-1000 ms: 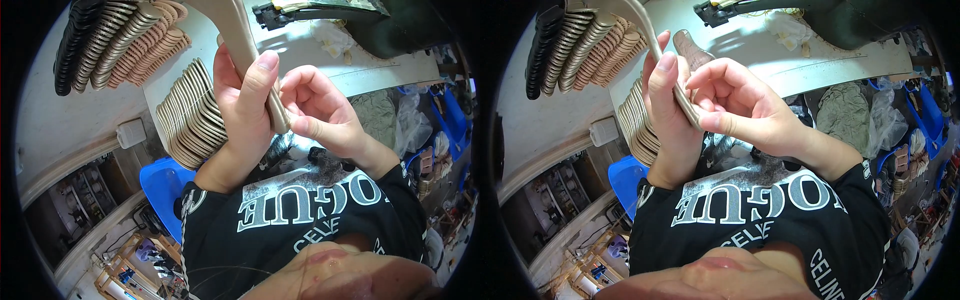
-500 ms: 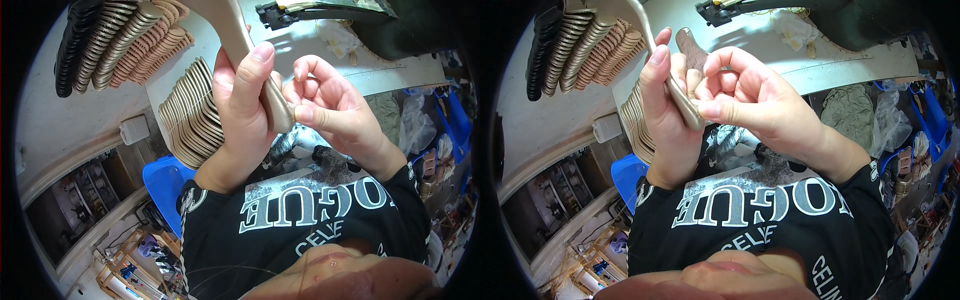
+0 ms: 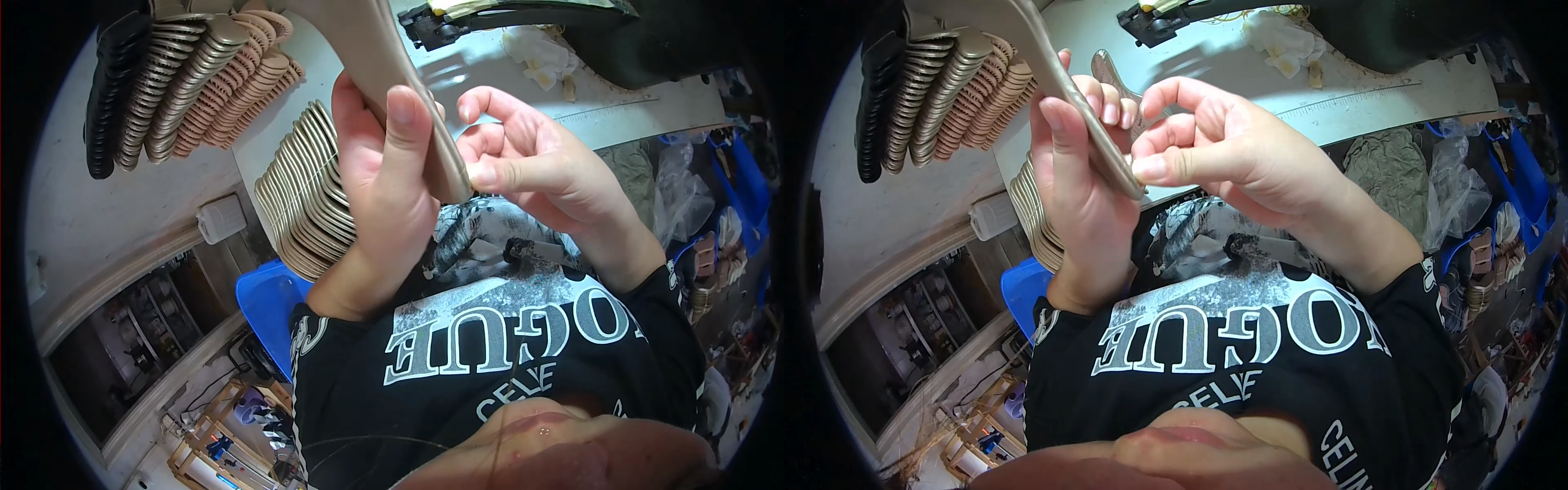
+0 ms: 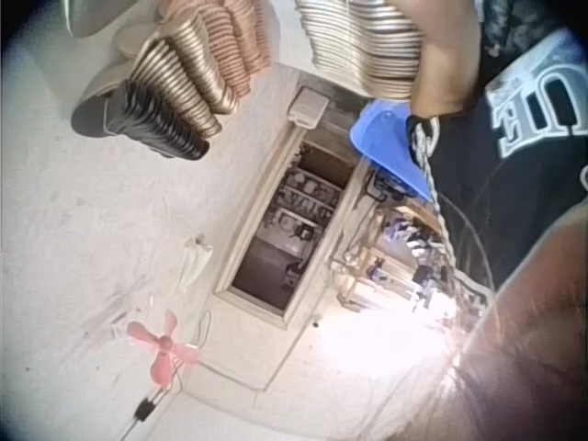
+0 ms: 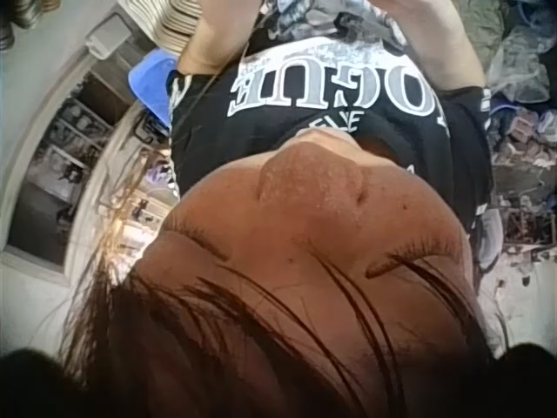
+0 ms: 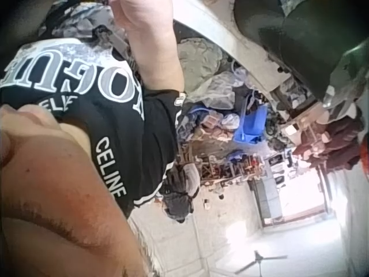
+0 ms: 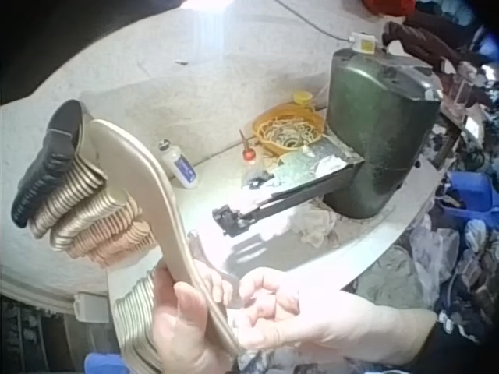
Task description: Inspecting, stacking, and applying adhesive to shoe insoles and outsoles at a workbench.
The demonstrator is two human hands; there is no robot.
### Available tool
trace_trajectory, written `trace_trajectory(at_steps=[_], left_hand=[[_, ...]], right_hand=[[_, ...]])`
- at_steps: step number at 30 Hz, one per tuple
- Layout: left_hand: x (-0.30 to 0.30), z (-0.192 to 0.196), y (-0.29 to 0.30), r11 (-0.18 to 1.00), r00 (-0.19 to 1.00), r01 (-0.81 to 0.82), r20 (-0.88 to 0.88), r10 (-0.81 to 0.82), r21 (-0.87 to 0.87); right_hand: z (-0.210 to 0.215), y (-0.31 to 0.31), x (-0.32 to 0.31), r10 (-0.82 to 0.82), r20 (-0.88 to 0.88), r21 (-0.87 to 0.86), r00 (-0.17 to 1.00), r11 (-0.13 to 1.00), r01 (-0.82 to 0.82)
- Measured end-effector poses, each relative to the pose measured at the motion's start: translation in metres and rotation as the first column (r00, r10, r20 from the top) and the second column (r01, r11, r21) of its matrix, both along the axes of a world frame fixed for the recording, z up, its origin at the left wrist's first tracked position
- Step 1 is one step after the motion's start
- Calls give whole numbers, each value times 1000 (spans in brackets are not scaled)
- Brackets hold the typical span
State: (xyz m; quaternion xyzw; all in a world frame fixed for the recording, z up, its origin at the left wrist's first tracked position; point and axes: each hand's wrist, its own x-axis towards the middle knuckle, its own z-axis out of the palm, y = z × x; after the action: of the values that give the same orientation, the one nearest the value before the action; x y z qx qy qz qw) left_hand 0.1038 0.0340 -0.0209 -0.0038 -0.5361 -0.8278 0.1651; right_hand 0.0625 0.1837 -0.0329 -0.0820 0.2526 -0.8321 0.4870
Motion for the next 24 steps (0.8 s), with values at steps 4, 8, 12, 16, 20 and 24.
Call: trace_trajectory(at_steps=[4, 8, 12, 16, 20, 24], left_hand=[[-2, -8, -18, 897, 904, 426, -96, -416, 119], [-5, -18, -21, 865, 892, 452, -102, -440, 219], [-7, -28, -15, 883, 890, 445, -188, -416, 149], [-10, -38, -9, 944, 908, 330, -276, -315, 9], [1, -44, 2, 966, 951, 218, -250, -179, 139], [-8, -42, -4, 953, 866, 289, -398, -302, -96]], right_hand=[[-3, 4, -8, -93, -57, 17, 994, 995, 95], [-1, 2, -8, -18, -102, 33, 995, 999, 21], [9, 3, -7, -30, -124, 38, 992, 999, 35], [15, 0, -3, -68, -112, 21, 991, 997, 71], [-2, 2, -2, -53, -37, 11, 998, 998, 54], [-9, -1, 1, -87, 63, -12, 994, 996, 88]])
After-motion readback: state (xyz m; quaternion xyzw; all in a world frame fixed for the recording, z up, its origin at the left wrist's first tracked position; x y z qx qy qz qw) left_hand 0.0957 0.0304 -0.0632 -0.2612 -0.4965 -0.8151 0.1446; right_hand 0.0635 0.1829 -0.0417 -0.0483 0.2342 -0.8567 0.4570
